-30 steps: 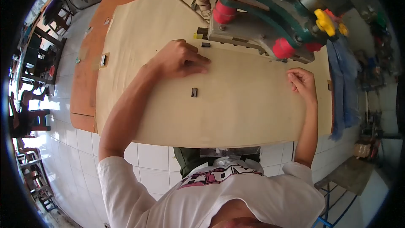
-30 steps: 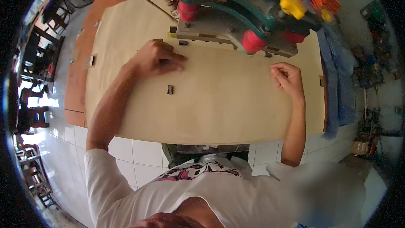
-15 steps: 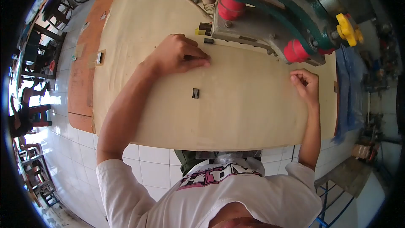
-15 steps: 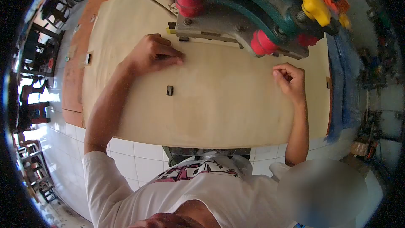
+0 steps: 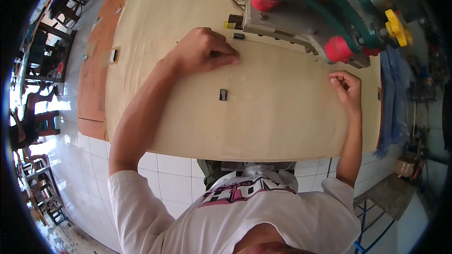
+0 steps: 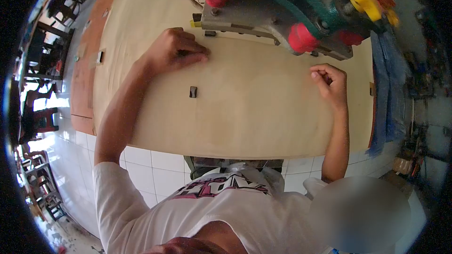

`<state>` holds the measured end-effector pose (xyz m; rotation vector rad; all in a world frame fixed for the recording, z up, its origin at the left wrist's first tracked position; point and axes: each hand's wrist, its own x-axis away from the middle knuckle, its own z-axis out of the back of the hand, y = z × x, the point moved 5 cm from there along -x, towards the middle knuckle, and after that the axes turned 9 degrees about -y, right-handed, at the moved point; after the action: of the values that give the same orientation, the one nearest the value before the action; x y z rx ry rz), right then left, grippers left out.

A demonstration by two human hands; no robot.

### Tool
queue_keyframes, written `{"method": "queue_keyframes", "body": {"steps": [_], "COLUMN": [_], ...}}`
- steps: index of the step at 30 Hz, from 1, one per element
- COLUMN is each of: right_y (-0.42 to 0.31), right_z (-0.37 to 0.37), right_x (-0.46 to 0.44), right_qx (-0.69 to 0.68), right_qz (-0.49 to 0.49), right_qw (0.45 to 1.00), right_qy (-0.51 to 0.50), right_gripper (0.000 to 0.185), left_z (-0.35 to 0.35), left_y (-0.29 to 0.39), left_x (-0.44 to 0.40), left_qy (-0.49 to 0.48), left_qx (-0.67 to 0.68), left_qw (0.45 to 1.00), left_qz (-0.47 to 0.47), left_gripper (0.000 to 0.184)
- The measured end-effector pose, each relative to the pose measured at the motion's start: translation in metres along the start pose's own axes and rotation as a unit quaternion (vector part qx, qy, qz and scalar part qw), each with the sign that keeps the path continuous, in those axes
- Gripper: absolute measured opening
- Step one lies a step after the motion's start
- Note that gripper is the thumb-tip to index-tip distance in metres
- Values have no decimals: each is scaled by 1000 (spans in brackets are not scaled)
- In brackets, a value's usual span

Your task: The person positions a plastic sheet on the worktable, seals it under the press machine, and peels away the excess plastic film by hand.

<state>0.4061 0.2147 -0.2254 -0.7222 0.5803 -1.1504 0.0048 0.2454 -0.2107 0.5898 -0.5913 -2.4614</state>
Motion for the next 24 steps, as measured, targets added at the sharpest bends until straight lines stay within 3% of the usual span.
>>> {"method": "queue_keyframes", "body": {"steps": [24], "right_y": [1], "right_z": [-1], "right_x": [0], "right_qx": [-24], "right_qz": [1], "right_qw": [1000], "right_qy": [16], "right_gripper": [16], "left_z": [-4], "left_y": [-3], "left_x": [2], "left_qy": [-1], "left_qx": [-25], "left_qw": [1000], "left_qz": [11], "left_gripper": [8]}}
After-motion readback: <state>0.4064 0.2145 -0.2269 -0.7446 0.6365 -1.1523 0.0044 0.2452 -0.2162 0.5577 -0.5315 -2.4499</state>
